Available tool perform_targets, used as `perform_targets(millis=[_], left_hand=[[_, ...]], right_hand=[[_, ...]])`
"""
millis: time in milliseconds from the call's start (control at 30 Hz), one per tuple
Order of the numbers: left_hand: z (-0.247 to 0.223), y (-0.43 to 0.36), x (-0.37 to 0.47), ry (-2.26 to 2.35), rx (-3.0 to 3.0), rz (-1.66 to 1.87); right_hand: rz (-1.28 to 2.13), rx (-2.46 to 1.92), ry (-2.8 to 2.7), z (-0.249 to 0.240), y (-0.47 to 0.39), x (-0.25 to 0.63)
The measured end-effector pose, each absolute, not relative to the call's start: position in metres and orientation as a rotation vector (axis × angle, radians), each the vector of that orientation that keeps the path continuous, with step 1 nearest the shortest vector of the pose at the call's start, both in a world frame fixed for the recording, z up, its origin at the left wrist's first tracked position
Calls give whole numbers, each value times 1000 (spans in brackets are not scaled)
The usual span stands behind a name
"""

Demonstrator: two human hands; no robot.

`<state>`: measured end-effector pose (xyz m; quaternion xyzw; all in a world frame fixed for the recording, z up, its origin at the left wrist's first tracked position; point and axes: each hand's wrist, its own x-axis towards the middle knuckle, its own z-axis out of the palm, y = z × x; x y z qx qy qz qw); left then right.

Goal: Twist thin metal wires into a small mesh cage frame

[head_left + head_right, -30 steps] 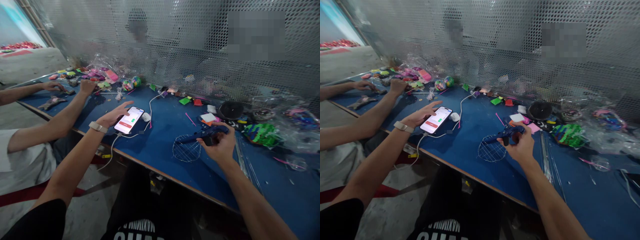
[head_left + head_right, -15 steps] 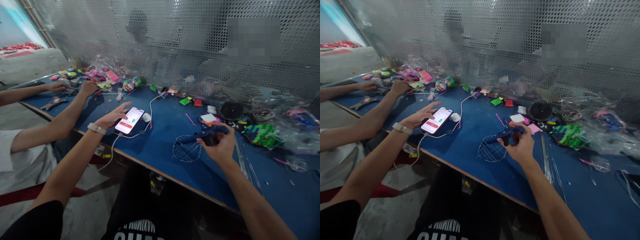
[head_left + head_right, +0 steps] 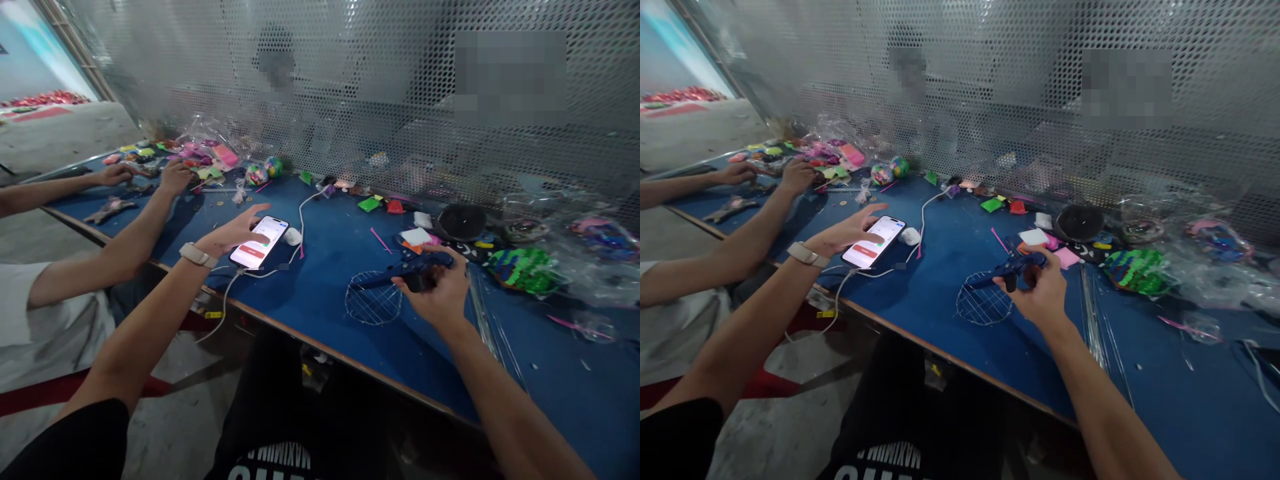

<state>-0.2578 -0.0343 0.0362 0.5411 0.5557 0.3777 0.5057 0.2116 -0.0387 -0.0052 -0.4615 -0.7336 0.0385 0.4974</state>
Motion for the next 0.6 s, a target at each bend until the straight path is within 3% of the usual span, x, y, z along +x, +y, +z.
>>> perform_targets(millis=[600], left_hand=[[26, -39, -264, 1234, 1138, 1038]], right_hand=[[107, -1113, -1785, -7, -36, 214]])
